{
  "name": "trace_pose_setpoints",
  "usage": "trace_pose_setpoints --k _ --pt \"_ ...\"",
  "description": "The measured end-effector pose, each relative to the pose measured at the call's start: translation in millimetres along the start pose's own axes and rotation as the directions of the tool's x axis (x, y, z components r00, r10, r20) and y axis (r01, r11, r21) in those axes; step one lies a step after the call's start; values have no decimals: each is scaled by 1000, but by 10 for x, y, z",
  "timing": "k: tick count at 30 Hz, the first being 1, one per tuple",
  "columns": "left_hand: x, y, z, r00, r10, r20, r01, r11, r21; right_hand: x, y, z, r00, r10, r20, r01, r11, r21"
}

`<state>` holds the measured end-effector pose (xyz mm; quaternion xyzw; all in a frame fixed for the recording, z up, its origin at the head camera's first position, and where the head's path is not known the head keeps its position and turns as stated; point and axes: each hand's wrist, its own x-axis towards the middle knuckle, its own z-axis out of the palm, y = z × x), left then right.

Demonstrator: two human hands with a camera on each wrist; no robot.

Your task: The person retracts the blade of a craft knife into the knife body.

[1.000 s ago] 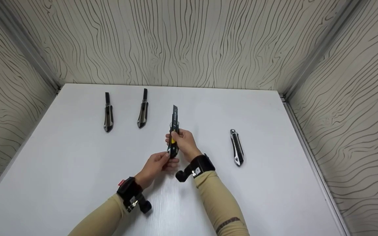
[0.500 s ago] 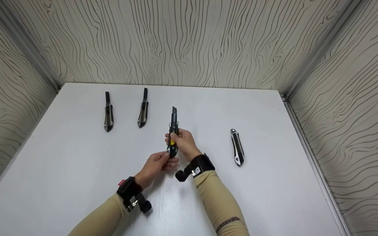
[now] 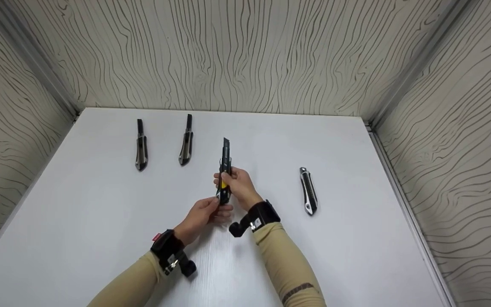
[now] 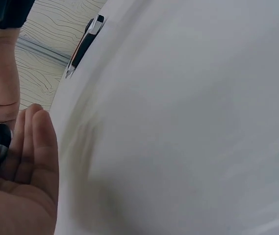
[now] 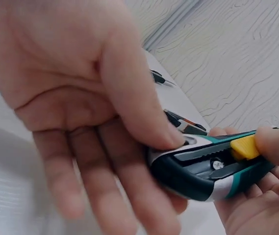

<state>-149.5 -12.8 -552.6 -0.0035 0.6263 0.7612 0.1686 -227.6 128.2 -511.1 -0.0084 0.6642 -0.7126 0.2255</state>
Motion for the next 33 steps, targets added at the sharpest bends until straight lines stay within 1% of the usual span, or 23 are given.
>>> trace_pose_setpoints --k 4,9,16,18,25,33 --pt "10 -8 -8 999 28 -17 -28 1000 6 -2 6 3 1000 -1 12 1 1000 12" --pt "15 -16 4 999 38 -17 -38 999 11 -6 13 9 1000 11 -6 -10 999 38" --pt "9 -4 42 999 37 -19 -37 999 10 -9 21 31 996 43 -77 -37 996 78" --pt "12 -3 50 999 31 -21 -31 999 7 -9 28 36 995 43 -86 -36 996 81" --pt "9 11 63 999 30 -31 -30 1000 0 -5 22 56 996 27 -87 -22 998 58" --pt "0 8 54 999 39 -22 -39 999 5 -14 27 53 998 7 -70 -5 1000 31"
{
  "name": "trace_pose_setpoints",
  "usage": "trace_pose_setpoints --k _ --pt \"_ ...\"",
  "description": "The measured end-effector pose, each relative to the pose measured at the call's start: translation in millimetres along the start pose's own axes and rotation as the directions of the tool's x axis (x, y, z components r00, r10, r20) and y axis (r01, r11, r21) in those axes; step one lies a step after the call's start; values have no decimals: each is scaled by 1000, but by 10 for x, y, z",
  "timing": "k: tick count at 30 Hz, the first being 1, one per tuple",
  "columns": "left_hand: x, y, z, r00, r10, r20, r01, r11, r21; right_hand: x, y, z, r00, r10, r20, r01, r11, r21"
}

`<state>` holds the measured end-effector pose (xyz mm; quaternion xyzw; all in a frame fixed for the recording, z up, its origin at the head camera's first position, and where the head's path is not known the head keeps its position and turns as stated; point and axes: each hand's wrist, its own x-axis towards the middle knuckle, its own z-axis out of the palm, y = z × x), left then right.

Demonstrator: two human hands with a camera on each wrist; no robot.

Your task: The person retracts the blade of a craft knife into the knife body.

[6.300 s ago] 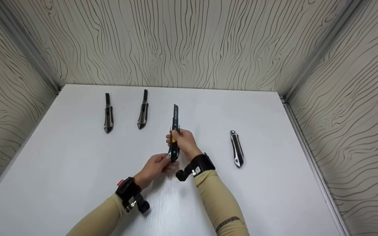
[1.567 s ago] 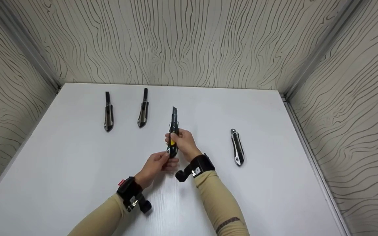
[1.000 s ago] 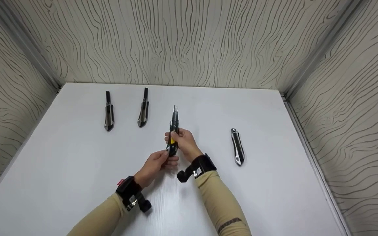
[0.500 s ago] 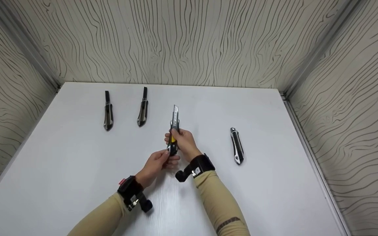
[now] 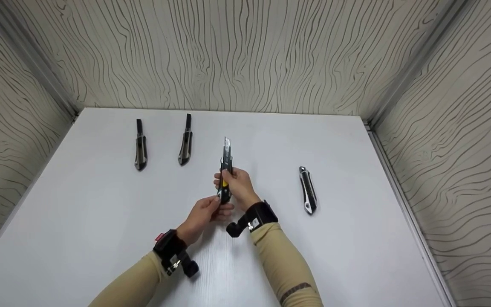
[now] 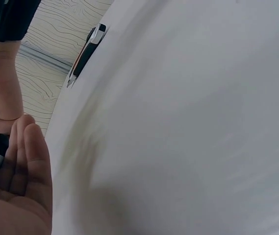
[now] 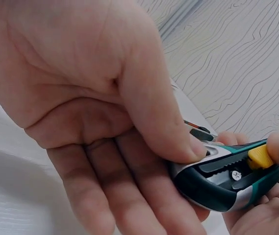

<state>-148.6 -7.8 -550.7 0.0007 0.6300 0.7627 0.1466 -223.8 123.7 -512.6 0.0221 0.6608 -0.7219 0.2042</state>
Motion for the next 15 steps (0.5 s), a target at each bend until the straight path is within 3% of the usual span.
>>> trace_pose_setpoints --k 15 --pt "-25 -9 -15 1000 -4 -4 4 1000 3 -7 42 29 1000 -17 11 17 1000 -5"
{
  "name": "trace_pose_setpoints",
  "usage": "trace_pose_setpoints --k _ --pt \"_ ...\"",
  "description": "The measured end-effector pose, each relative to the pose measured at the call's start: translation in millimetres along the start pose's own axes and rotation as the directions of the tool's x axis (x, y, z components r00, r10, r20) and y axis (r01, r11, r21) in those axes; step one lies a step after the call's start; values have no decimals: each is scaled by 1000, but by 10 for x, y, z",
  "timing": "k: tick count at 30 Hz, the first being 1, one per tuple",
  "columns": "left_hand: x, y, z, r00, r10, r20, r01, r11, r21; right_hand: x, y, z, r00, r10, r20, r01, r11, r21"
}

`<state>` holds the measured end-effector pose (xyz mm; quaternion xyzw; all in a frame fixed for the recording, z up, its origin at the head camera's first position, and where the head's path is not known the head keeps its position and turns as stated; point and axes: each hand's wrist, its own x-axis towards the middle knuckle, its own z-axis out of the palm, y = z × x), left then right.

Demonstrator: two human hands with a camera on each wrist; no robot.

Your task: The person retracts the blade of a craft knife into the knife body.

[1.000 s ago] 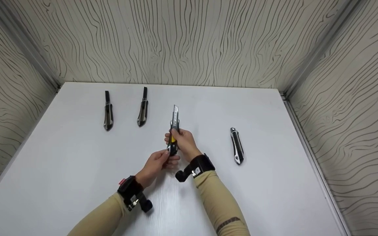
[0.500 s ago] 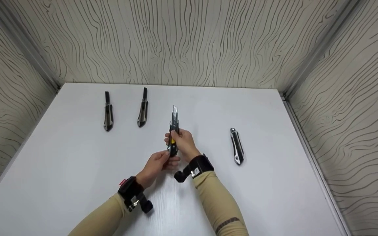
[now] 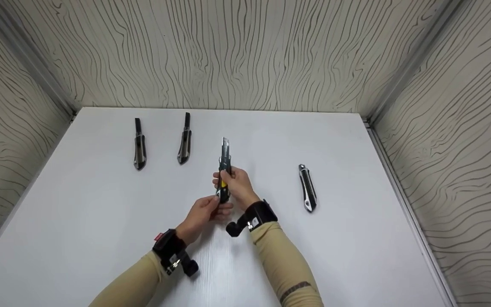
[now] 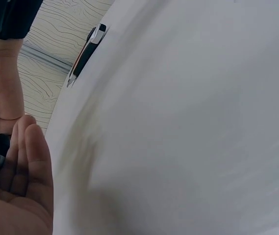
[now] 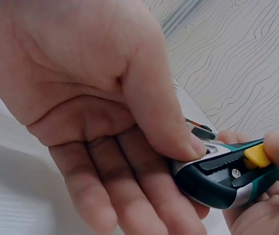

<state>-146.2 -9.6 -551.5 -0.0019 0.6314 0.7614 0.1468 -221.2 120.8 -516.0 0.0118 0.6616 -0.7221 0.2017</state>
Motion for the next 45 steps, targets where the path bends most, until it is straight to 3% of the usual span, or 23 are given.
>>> trace_pose_setpoints --k 17,28,39,45 --pt "-13 26 -18 1000 3 -4 -3 1000 -2 0 -35 -3 999 4 40 -4 1000 -3" --pt "0 31 -5 999 -36 -15 36 999 7 -22 -46 -23 999 4 51 -4 1000 -2" --pt "-4 15 -8 1000 -19 -21 19 1000 -10 -19 -32 -27 996 -4 87 4 1000 1" --pt "-7 14 -36 1000 -20 4 20 1000 -7 -8 -24 -37 996 3 84 -4 1000 4"
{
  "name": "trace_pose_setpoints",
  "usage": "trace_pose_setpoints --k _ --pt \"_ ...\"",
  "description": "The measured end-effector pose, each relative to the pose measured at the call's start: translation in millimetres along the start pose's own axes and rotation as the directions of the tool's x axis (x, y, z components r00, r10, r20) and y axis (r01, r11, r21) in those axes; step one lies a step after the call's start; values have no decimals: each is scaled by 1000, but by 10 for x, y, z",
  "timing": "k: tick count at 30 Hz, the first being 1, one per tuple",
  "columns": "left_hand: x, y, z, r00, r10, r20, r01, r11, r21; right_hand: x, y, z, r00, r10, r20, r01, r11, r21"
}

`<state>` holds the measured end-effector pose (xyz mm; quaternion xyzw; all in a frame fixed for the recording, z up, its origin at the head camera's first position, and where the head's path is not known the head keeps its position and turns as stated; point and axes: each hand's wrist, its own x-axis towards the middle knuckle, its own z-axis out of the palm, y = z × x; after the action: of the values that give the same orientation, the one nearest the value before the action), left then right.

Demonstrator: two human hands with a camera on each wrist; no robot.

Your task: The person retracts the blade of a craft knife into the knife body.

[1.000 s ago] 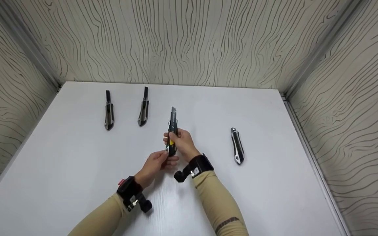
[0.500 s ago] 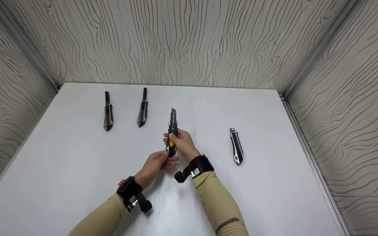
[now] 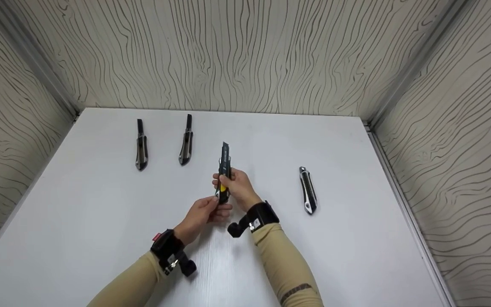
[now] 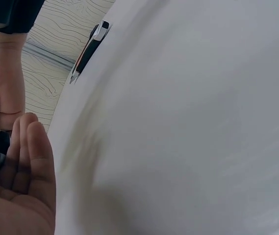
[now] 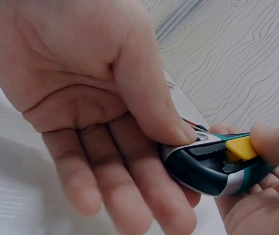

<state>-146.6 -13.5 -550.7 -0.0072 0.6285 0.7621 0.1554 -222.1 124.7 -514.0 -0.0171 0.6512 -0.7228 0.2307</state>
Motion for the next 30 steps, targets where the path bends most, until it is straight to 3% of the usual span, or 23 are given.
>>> trace_pose_setpoints --k 7,15,30 --pt "-17 -16 -15 999 12 37 -12 1000 5 -24 -14 -23 1000 4 17 -4 1000 14" --pt "-8 -15 -12 998 62 22 -62 998 29 -63 -35 -22 999 30 25 -31 998 50" --pt "-11 -5 -1 1000 24 -2 -24 999 22 -57 29 7 1000 25 6 -25 998 64"
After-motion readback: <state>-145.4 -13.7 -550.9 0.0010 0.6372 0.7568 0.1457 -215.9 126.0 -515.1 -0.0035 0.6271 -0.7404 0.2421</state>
